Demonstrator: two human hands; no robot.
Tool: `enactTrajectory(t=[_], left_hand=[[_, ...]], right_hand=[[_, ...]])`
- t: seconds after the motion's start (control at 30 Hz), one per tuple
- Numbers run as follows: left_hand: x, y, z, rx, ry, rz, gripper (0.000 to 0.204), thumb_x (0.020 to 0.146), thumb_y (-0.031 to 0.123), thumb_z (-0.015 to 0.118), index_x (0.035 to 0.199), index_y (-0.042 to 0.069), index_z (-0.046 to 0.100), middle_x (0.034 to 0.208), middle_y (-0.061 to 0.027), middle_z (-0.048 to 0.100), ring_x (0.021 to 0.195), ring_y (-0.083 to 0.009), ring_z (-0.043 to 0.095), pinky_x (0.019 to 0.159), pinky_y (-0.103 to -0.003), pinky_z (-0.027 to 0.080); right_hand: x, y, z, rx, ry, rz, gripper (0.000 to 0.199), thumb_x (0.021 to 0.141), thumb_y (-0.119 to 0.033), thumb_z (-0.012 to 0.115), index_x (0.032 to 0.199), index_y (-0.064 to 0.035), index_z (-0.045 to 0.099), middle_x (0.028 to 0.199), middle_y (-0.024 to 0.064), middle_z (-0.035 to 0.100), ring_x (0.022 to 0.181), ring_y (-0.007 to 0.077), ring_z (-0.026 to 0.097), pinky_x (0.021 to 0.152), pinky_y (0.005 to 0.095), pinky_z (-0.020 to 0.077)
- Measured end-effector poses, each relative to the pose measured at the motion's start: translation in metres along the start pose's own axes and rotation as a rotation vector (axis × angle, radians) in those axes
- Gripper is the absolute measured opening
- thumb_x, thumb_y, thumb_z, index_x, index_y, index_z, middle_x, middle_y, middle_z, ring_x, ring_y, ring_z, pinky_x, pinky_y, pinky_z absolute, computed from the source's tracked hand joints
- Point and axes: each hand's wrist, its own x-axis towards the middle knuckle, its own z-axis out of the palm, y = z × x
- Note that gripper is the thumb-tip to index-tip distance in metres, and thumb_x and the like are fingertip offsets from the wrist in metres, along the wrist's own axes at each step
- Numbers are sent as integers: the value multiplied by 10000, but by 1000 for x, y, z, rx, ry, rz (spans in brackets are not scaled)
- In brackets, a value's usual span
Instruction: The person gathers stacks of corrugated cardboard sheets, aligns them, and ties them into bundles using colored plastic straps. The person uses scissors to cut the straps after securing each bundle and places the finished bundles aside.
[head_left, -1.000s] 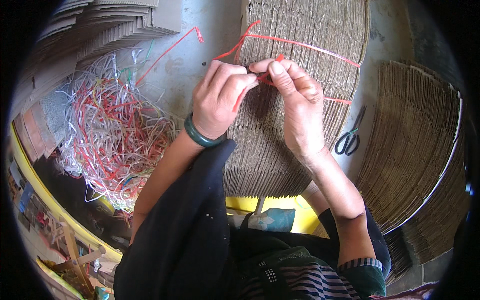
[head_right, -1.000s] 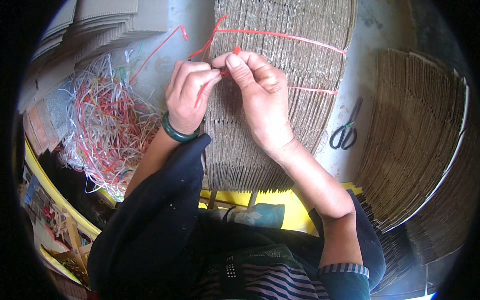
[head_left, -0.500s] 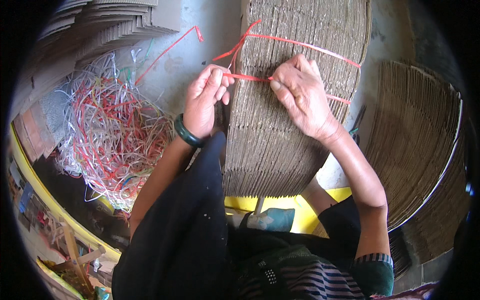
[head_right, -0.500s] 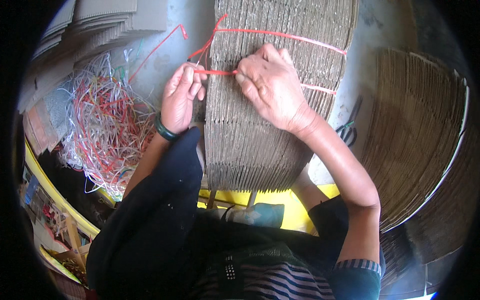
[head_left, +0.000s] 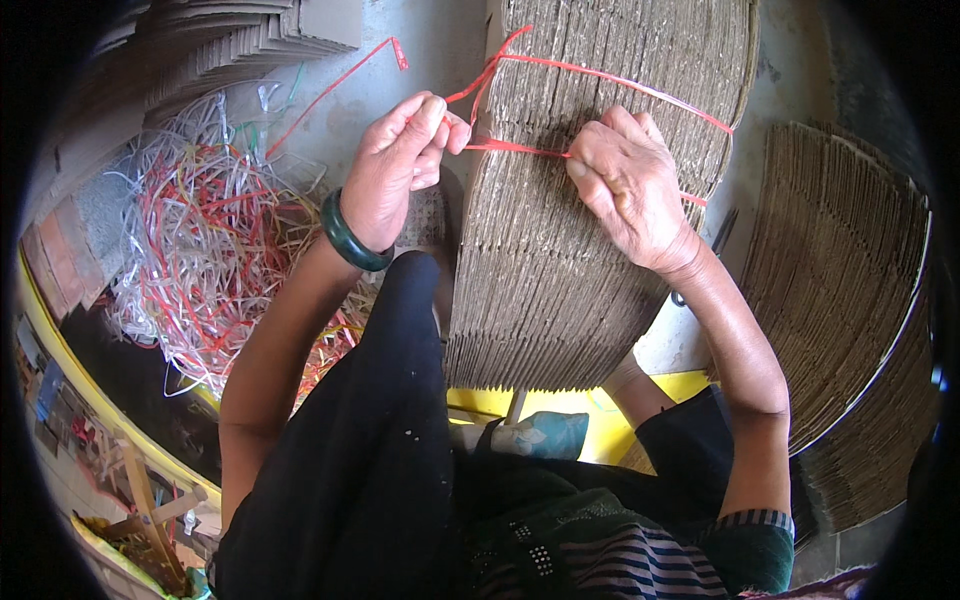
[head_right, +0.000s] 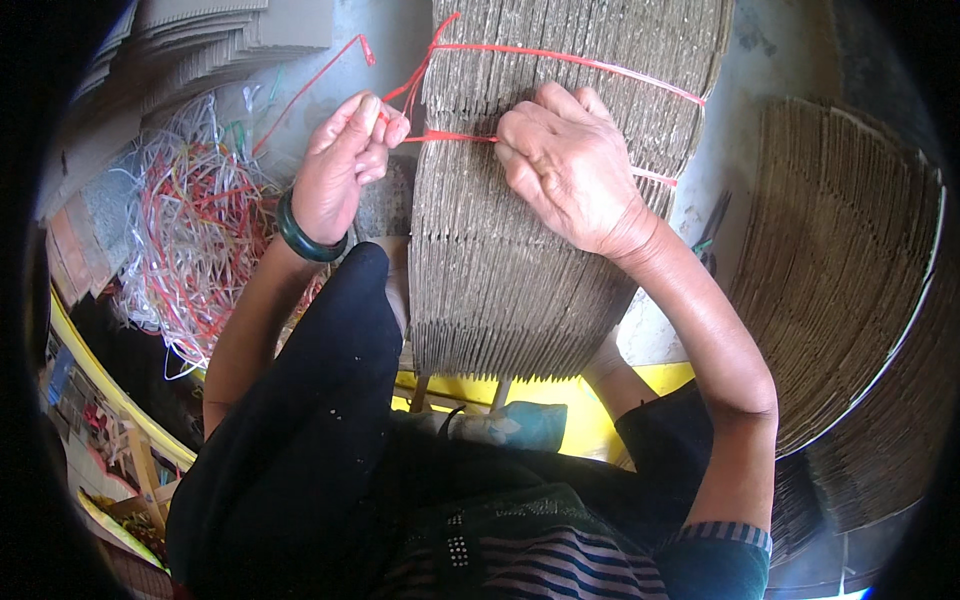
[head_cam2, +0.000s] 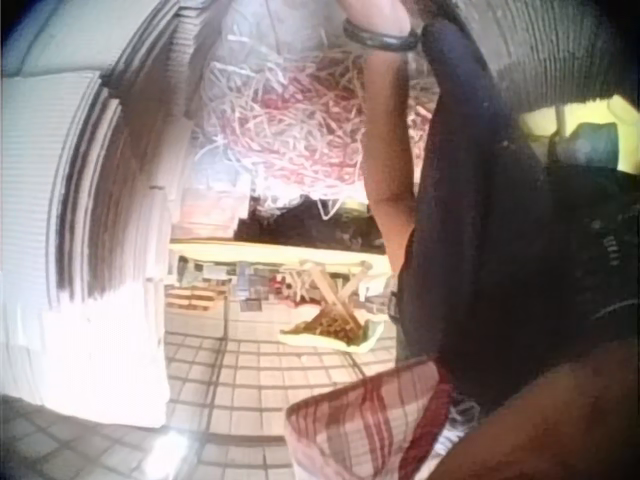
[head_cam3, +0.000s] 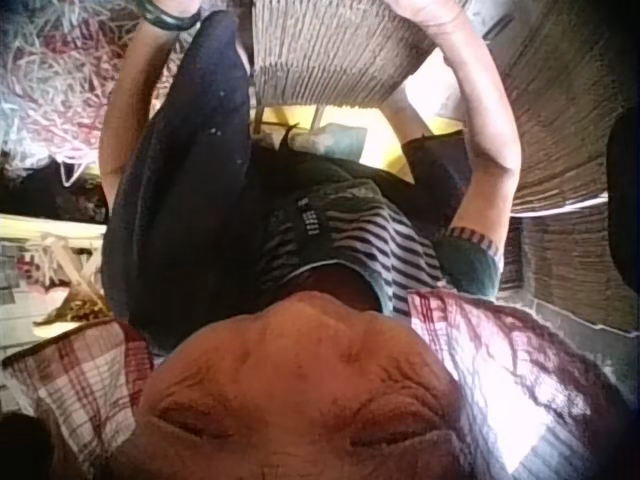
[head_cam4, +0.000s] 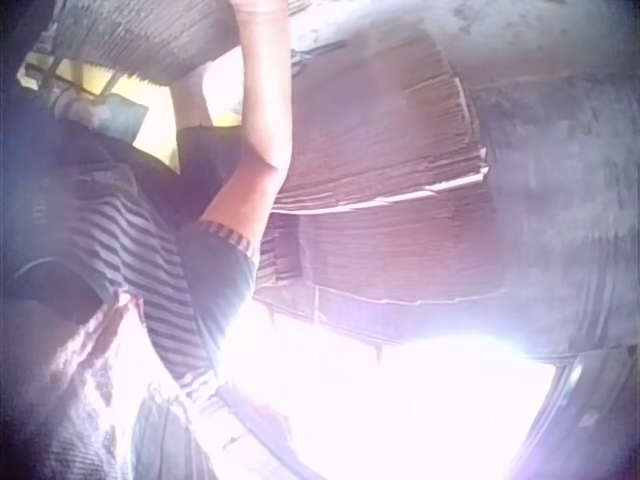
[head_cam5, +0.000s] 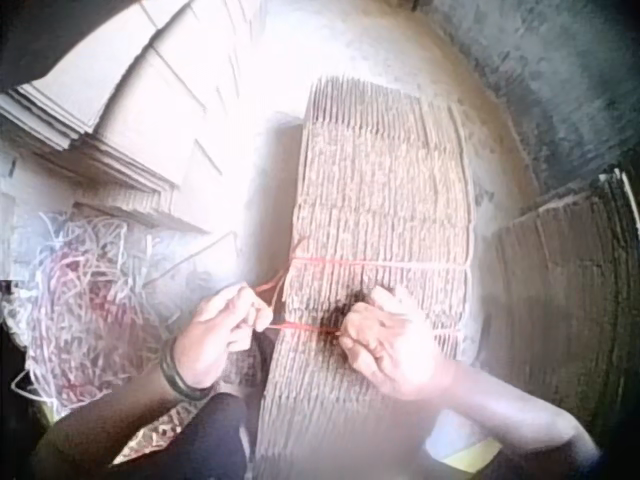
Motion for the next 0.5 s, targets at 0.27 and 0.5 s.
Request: enactTrajectory(t=[0.27, 0.5], left_hand=[[13, -27, 1, -148, 67, -79, 309, 1147, 380, 492, 985, 120, 533, 913, 22, 553, 618, -17, 354, 553, -186, 319], [28, -33, -6, 29, -25, 219, 293, 1134, 321, 532, 993, 71, 591, 853, 28, 577, 747, -67, 520, 697, -234, 459]], right_hand=[[11, -38, -10, 413, 55, 186, 288, 1043, -241, 487, 831, -55, 551, 742, 102, 548, 623, 271, 600, 583, 402, 565], [65, -91, 31, 418, 213, -26, 98, 968, -127, 614, 984, -37, 646, 890, 117, 630, 819, 264, 685, 756, 377, 585]])
